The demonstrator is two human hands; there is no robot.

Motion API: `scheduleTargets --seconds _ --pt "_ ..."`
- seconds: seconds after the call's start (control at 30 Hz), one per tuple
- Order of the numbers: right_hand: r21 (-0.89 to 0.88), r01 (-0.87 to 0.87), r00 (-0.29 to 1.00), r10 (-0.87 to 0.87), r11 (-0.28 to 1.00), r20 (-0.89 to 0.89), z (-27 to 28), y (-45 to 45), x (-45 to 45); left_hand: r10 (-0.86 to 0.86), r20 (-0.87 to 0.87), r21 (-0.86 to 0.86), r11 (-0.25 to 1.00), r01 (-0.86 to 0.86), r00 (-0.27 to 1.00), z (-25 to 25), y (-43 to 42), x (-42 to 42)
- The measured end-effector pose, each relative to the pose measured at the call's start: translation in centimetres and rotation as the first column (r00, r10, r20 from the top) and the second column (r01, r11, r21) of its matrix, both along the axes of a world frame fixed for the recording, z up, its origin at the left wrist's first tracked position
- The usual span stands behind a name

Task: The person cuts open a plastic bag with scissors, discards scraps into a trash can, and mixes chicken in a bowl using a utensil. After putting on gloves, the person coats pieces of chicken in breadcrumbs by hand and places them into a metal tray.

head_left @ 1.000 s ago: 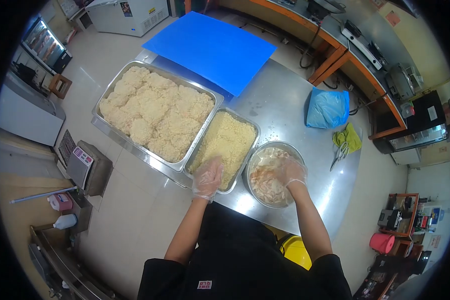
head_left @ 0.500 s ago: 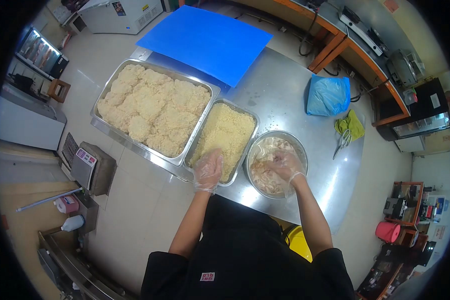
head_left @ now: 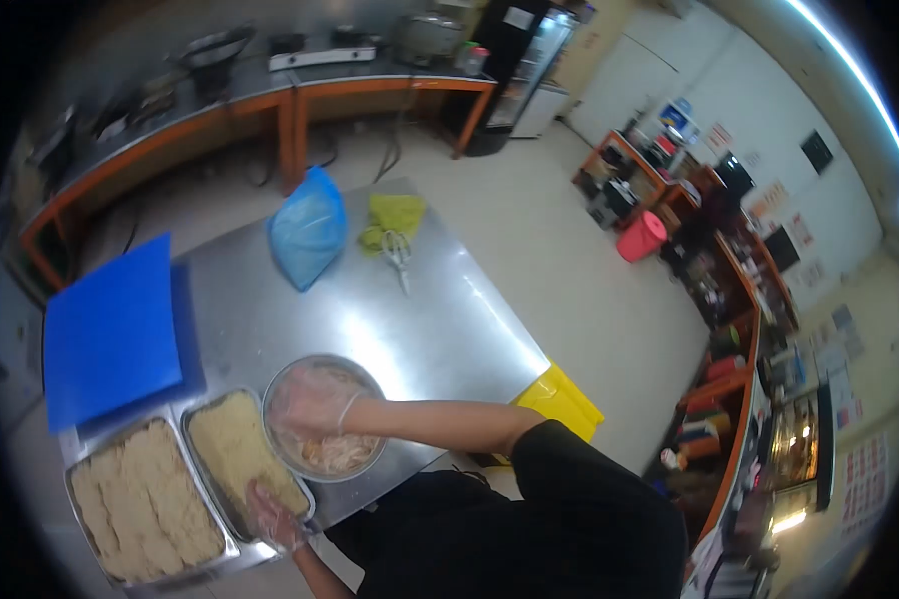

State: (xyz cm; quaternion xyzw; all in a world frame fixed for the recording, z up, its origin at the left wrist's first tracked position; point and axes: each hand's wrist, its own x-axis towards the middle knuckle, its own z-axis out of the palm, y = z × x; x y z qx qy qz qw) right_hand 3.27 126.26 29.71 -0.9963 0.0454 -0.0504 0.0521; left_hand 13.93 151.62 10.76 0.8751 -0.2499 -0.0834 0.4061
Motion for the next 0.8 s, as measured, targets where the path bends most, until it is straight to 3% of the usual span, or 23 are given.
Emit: scheduleTargets --seconds 0.1,0.17,0.3,0.33,0.43,0.57,0.6,0.7,0.73,0.77,0.8 --pt "0.029 0.002 0.999 -0.001 1.0 -0.052 -5.9 0.1 0.7 -0.145 -0.207 -0.463 0.886 0.034 0.968 -4.6 0.3 1.7" --pt "0.006 -0.084 0.989 0.084 0.996 -0.122 -8.6 0.6 0.4 -0.103 -0.198 -0.421 0.907 0.01 0.975 -2.7 -0.3 1.1" --pt "0.075 -0.079 0.997 0.081 0.994 -0.018 -13.4 1.6 0.8 -0.046 -0.217 -0.229 0.973 -0.006 0.975 0.6 -0.6 0.2" --pt "0.114 -0.07 0.997 0.074 0.991 -0.028 -14.4 1.8 0.7 -0.066 -0.207 -0.265 0.964 0.009 0.976 0.2 -0.6 0.2" --pt "0.21 -0.042 0.986 0.074 0.977 -0.151 -13.0 2.1 0.2 -0.114 -0.184 -0.363 0.931 0.04 0.976 -1.7 -0.3 0.8" --pt "0.391 0.113 0.919 0.053 0.913 -0.39 -4.9 1.8 -0.8 -0.137 -0.265 -0.429 0.903 0.011 0.954 -1.1 0.3 0.3" --pt "0.486 0.136 0.925 0.065 0.864 -0.375 -5.1 1.1 -0.7 -0.141 -0.298 -0.436 0.9 -0.003 0.944 -0.4 0.0 0.2" --pt "0.712 0.157 0.965 0.048 0.684 -0.259 -5.6 -1.0 -0.3 -0.051 0.01 -0.064 0.997 0.052 0.999 -1.9 0.0 0.9" --pt "0.775 0.126 0.984 0.023 0.62 -0.178 -4.8 -1.6 -0.9 -0.096 0.15 -0.052 0.993 0.105 0.984 -3.4 0.1 1.3" --pt "0.878 -0.094 0.995 0.032 0.47 0.09 -9.6 -3.1 -1.5 -0.077 0.146 -0.006 0.997 0.079 0.986 -2.9 0.2 0.8" --pt "0.997 0.026 0.998 -0.06 0.07 -0.022 -6.5 -2.5 -2.0 -0.059 0.143 0.04 0.998 0.053 0.988 -2.4 0.2 0.2"
